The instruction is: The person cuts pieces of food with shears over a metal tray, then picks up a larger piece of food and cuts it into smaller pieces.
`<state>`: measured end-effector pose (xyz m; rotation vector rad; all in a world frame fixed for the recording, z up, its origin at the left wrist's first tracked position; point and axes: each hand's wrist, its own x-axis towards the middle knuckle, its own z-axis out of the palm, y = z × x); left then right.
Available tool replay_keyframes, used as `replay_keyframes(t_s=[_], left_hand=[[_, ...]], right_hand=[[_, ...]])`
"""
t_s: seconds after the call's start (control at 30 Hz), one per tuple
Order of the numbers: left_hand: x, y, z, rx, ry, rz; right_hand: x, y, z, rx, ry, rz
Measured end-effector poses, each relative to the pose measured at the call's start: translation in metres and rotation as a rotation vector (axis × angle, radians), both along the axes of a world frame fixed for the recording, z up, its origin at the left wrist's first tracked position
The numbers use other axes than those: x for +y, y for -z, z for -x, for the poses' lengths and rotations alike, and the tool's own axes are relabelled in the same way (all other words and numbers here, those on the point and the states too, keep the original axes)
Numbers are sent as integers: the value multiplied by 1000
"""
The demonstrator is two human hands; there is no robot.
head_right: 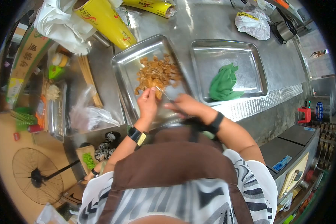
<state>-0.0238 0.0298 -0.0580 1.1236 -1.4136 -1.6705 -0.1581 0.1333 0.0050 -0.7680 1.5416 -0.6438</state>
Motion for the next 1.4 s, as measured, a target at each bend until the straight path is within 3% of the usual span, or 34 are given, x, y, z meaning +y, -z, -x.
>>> replay_keyframes(t_s=[0.4, 0.6, 0.67, 1.1, 1.2, 1.27, 1.33, 1.4], left_hand=[[-1, -1, 1, -19, 40, -16], [-4, 2, -1, 14, 17, -89], [-5, 3, -1, 7, 24, -128], [11, -5, -5, -102, 146, -87], [6, 0, -7, -101, 162, -174], [-4, 3, -9, -112, 163, -253], [-18, -2, -9, 98, 186, -574], [-25, -20, -3, 3, 149, -642]], right_hand=[[1, -1, 0, 49, 41, -11], [8, 6, 8, 56, -9, 98], [13, 9, 10, 50, -29, -2], [-5, 19, -1, -2, 20, -79], [-5, 17, -3, 142, -44, -28], [-2, 15, -7, 517, -116, 76], [-1, 9, -8, 553, -143, 57], [-1, 8, -10, 588, -170, 45]])
